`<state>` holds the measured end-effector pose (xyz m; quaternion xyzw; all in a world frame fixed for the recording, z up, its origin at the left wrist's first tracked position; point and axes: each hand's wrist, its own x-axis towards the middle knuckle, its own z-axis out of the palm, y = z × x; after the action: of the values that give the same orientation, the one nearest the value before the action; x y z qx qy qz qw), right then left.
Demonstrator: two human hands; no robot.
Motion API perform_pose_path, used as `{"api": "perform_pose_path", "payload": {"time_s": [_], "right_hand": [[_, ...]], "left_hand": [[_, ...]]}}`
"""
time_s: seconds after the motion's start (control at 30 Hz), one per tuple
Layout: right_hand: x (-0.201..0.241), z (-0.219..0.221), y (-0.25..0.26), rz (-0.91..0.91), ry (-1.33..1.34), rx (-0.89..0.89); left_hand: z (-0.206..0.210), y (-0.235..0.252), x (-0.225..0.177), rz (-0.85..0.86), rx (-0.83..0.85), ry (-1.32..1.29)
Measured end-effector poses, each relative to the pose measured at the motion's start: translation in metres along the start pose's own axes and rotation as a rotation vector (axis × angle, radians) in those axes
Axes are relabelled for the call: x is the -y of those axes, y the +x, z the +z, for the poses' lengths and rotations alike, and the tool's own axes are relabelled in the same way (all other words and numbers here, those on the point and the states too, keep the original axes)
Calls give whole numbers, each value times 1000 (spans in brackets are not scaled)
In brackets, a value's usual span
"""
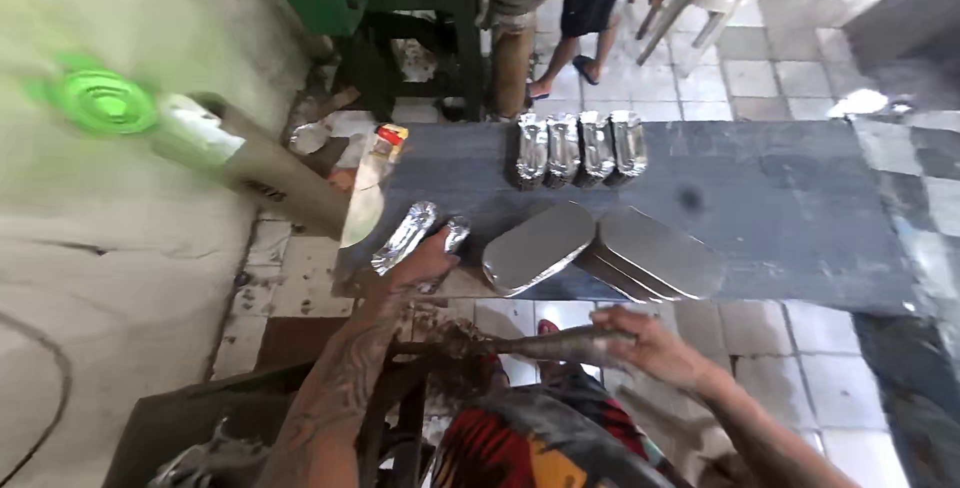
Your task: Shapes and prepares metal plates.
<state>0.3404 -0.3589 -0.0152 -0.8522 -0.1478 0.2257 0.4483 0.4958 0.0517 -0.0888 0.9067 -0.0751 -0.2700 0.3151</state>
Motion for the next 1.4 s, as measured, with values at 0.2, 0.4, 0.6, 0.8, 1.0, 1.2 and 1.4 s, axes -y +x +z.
{"api": "perform_pose_path", "payload": {"time_s": [0.2,0.4,0.6,0.8,1.0,1.2,1.4], "right_hand": [[-2,-90,51,-281,-751,-298],[-19,-108,55,-280,-339,-112],[-25,-116,56,-287,-250,-80],[-24,-98,54,-345,-290,-267],[-27,-89,52,-378,-415,-290],[19,-67,26,-375,-718,-472],[101,35,14,-78,883,-430]], "left_hand": [[-15,-43,-101,150,-326,-117],[34,-24,-227,120,18,193],[0,13,-192,301,449,-163],[-14,14,-206,156,613,-327],[-6,18,-194,306,537,-167],[12,-75,-217,398,-83,100],[65,-153,-179,153,-276,-1257]]}}
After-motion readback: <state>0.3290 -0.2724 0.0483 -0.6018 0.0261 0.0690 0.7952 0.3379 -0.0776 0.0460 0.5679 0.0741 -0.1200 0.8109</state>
